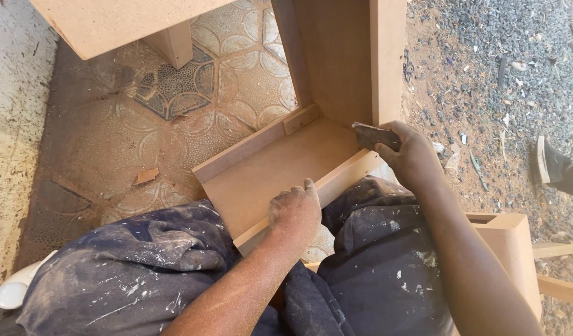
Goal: Sanding the inner edges and corners of a wooden frame using a piece of sandpaper.
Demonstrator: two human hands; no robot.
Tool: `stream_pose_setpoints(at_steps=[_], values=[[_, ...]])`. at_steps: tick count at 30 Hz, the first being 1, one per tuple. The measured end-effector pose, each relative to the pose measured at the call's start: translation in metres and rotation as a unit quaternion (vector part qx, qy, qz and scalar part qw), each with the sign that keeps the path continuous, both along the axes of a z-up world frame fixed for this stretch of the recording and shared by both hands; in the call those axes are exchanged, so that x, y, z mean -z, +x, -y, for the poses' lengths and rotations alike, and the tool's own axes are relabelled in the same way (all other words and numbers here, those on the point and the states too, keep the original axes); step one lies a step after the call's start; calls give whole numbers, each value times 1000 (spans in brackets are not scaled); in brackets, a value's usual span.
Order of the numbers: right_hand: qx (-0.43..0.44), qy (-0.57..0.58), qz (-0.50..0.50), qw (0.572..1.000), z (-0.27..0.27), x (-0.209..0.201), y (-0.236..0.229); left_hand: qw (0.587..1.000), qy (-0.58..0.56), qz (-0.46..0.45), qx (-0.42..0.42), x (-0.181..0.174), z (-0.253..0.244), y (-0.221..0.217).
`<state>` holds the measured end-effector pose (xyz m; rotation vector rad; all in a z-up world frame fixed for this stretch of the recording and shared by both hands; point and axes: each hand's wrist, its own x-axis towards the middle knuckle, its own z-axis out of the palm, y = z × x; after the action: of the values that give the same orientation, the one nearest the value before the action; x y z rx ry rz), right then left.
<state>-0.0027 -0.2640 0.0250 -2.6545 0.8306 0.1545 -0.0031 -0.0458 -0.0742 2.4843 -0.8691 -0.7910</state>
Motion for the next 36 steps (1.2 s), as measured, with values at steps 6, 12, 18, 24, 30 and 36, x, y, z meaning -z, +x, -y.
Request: stream_pose_setpoints(at_steps=[6,12,18,24,30,36], values=[[-1,-3,1,1000,-3,-4,-3,1000,2,-9,2,-7,-3,1],[-11,-64,-37,997,5,-4,-3,1000,-6,20,-3,4,1,1],[-16,-36,-32,999,9,6,-3,1000,-13,5,-10,4,1,-2],[-9,-32,-15,999,-1,2,-6,999,-12,17,-27,4,2,-4],[-14,-8,-11,1000,-6,6,2,999,1,-8,-32,-2,3,-3],[25,40,10,999,1,7,0,1000,0,-2,-26,3,4,-4]])
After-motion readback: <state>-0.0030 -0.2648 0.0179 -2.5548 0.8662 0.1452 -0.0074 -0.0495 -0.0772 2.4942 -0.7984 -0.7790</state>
